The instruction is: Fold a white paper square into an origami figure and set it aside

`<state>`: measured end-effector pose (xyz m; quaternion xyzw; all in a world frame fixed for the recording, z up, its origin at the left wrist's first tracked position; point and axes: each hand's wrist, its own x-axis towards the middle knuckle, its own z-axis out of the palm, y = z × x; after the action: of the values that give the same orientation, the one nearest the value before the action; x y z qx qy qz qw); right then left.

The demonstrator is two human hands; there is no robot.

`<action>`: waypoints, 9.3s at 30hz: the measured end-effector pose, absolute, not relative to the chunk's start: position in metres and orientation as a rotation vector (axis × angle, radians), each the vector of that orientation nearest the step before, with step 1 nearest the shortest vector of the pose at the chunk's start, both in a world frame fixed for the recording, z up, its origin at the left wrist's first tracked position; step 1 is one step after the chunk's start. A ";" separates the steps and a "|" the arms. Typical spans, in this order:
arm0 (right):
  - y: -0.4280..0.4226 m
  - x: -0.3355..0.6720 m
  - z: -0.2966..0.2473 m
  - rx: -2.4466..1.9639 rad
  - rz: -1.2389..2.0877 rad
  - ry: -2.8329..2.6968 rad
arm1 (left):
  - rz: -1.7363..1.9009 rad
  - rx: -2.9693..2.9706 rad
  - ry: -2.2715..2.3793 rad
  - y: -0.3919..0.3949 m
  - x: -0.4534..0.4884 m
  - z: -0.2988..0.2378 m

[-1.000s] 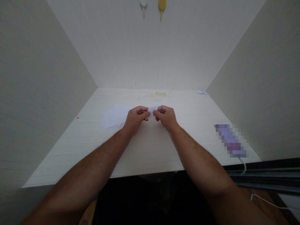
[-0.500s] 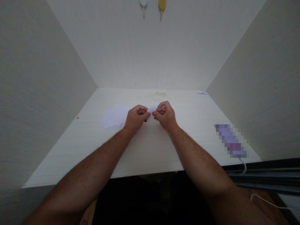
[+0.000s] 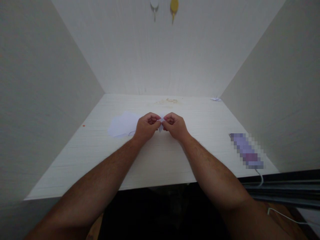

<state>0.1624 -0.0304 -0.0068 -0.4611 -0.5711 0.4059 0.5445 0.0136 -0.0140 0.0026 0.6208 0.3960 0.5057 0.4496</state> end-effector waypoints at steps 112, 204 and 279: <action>-0.033 0.166 -0.003 -1.274 0.667 -1.493 | 1.201 1.675 1.166 -0.013 0.012 0.006; -0.028 0.165 -0.009 -1.210 0.677 -1.393 | 1.143 1.229 0.837 -0.008 0.011 -0.004; -0.019 0.170 -0.019 -1.073 0.466 -1.611 | 1.277 1.559 0.943 -0.005 0.011 -0.013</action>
<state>0.1704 -0.0188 -0.0195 -0.4522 -0.6789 0.1965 0.5440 0.0111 -0.0050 -0.0135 0.6284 0.3799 0.5147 0.4426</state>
